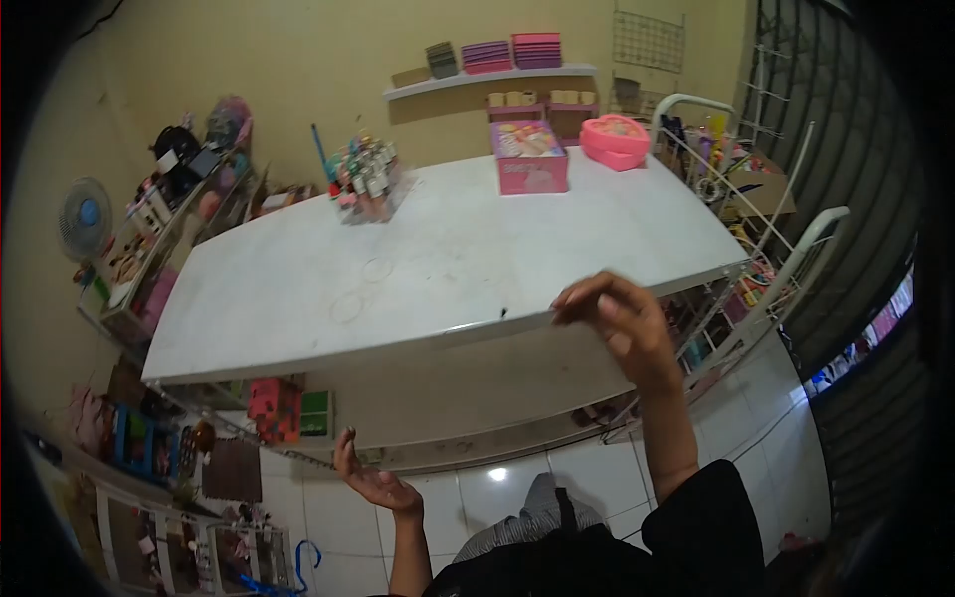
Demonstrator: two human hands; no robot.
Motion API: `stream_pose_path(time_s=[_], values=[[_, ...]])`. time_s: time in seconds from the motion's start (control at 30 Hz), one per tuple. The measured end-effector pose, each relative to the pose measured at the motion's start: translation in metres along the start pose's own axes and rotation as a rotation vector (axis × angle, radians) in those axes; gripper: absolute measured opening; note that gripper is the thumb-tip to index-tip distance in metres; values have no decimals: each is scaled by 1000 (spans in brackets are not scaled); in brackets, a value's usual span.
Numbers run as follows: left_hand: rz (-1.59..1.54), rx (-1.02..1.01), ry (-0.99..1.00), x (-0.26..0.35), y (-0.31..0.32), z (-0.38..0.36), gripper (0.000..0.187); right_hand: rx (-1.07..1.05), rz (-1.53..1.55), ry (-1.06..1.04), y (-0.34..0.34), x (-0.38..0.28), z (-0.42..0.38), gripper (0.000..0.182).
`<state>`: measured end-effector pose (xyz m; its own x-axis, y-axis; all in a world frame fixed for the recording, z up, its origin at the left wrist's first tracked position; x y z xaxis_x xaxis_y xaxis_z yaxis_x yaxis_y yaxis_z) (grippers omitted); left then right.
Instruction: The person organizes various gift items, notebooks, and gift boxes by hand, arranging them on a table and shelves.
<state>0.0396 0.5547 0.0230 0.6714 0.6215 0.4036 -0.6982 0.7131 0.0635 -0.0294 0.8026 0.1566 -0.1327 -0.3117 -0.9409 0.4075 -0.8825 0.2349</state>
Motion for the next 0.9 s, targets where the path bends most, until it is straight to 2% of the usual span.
stream_pose_path(time_s=[0.17, 0.27, 0.3, 0.37, 0.43, 0.5, 0.57, 0.6, 0.63, 0.73, 0.8, 0.83, 0.9], values=[[-318, 29, -2, 26, 73, 58, 40, 292, -275, -407, -56, -62, 2, 18], [-402, -148, -159, 33, 115, 85, 37, 441, -446, -436, -93, -87, 16, 17], [-403, -150, -154, 35, 131, 97, 37, 472, -503, -426, -110, -93, 28, 17], [-544, -398, -325, 36, 171, 120, 36, 467, -591, -372, -138, -107, 59, 19], [-539, -550, -308, 35, 220, 136, 37, 482, -669, -238, -186, -109, 102, 23], [-627, -706, -429, 34, 269, 144, 40, 511, -649, -139, -228, -105, 142, 31], [-838, -782, -726, 20, 322, 139, 42, 539, -708, -134, -286, -90, 184, 35], [-873, -818, -785, 16, 348, 134, 47, 568, -769, -122, -314, -77, 202, 40], [-820, -835, -799, 14, 373, 129, 50, 574, -762, -134, -338, -64, 218, 40], [-682, -836, -766, -5, 454, 110, 53, 678, -705, 25, -405, -28, 260, 49], [-535, -726, -919, -30, 508, 92, 59, 709, -666, 39, -420, -15, 265, 51], [-533, -741, -901, -38, 529, 87, 59, 699, -634, 109, -421, -11, 264, 49], [-433, -550, -988, -51, 561, 78, 71, 696, -592, 170, -426, -2, 268, 48]])
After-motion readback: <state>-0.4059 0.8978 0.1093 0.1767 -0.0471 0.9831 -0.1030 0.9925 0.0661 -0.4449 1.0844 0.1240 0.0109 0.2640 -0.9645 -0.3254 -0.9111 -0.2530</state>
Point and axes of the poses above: each hand's wrist, its own z-axis towards the middle knuckle, its own y-axis out of the palm, x = y × z, the point moved 1 cm from there along z, towards the middle knuckle, and after that the axes turned 13 degrees about y, right-handed, at the moved point
